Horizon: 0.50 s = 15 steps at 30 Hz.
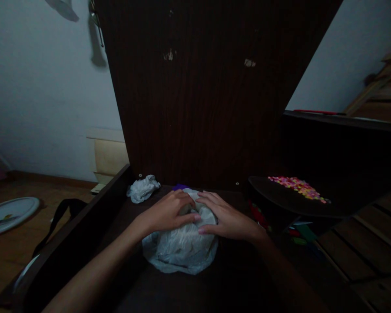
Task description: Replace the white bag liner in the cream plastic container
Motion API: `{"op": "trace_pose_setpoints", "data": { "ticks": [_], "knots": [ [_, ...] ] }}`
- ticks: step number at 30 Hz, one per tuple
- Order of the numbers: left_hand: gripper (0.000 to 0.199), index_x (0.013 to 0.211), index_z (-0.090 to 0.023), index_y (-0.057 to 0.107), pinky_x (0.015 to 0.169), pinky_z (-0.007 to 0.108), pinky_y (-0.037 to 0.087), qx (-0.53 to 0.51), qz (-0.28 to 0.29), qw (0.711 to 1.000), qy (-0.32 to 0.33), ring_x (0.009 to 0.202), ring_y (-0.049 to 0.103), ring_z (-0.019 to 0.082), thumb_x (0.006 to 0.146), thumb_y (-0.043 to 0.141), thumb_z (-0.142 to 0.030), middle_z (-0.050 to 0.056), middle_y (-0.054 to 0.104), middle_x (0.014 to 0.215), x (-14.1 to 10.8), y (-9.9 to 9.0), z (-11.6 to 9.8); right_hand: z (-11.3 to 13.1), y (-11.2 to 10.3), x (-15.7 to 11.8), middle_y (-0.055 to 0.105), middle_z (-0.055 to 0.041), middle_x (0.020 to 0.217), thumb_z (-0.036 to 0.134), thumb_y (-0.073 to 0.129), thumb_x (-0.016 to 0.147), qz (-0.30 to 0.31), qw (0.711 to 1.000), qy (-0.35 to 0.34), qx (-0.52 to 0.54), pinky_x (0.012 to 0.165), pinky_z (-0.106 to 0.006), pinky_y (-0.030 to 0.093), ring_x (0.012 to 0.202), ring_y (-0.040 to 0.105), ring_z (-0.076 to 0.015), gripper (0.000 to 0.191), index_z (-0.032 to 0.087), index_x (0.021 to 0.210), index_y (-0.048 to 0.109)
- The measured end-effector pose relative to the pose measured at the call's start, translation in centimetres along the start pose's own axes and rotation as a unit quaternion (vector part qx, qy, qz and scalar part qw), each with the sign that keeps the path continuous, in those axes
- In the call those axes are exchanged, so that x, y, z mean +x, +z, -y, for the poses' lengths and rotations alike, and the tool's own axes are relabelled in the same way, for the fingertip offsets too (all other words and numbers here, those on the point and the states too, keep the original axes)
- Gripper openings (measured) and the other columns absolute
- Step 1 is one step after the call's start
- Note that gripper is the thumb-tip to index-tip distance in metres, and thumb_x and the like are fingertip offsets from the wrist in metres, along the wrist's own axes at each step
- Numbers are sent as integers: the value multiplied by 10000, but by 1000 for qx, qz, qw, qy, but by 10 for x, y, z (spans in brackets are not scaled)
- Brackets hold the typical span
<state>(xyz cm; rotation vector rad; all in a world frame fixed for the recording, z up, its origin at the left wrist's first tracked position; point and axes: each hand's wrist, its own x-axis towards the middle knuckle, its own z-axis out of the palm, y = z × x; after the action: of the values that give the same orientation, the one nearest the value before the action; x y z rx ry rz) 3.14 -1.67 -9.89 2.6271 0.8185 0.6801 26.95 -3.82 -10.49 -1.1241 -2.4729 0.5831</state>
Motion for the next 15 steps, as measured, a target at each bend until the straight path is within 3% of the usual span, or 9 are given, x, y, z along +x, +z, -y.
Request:
{"op": "trace_pose_setpoints", "data": {
  "ticks": [3, 5, 8, 12, 15],
  "knots": [
    [310, 1141, -216, 714, 1106, 494, 417, 36, 18, 999, 26, 1204, 610, 292, 938, 649, -442, 99, 709, 1215, -25, 6, -3, -15, 11, -5, 221, -169, 1664, 683, 783, 699, 60, 997, 40, 25, 1230, -526, 239, 1536, 170, -377, 1098, 194, 1575, 337],
    [282, 1137, -232, 722, 1158, 535, 374, 38, 11, 999, 23, 1316, 546, 303, 966, 609, -425, 90, 690, 1289, -38, 12, 2, -23, 20, -10, 87, -154, 1694, 705, 776, 688, 78, 995, 52, 38, 1242, -515, 218, 1551, 108, -369, 1177, 200, 1608, 243],
    [285, 1152, -222, 712, 1168, 531, 389, 37, 3, 999, 24, 1431, 436, 315, 965, 608, -410, 95, 631, 1398, -51, 19, 9, -31, 32, -18, -54, -154, 1693, 678, 747, 745, 57, 996, 58, 32, 1252, -497, 186, 1561, 38, -344, 1162, 180, 1621, 170],
    [348, 1194, -197, 691, 1179, 549, 379, 57, -3, 997, 45, 1428, 438, 324, 947, 630, -434, 128, 636, 1382, -54, 20, 14, -34, 37, -22, -61, -145, 1695, 620, 749, 776, 17, 998, 62, 3, 1249, -500, 182, 1563, 26, -333, 1109, 213, 1623, 160],
    [417, 1211, -196, 685, 1169, 554, 389, 81, -12, 995, 62, 1378, 492, 329, 917, 658, -492, 139, 650, 1350, -53, 17, 16, -34, 35, -25, 105, -158, 1692, 535, 804, 744, -17, 997, 71, 9, 1226, -483, 254, 1547, 169, -326, 1129, 228, 1621, 163]
  ]
}}
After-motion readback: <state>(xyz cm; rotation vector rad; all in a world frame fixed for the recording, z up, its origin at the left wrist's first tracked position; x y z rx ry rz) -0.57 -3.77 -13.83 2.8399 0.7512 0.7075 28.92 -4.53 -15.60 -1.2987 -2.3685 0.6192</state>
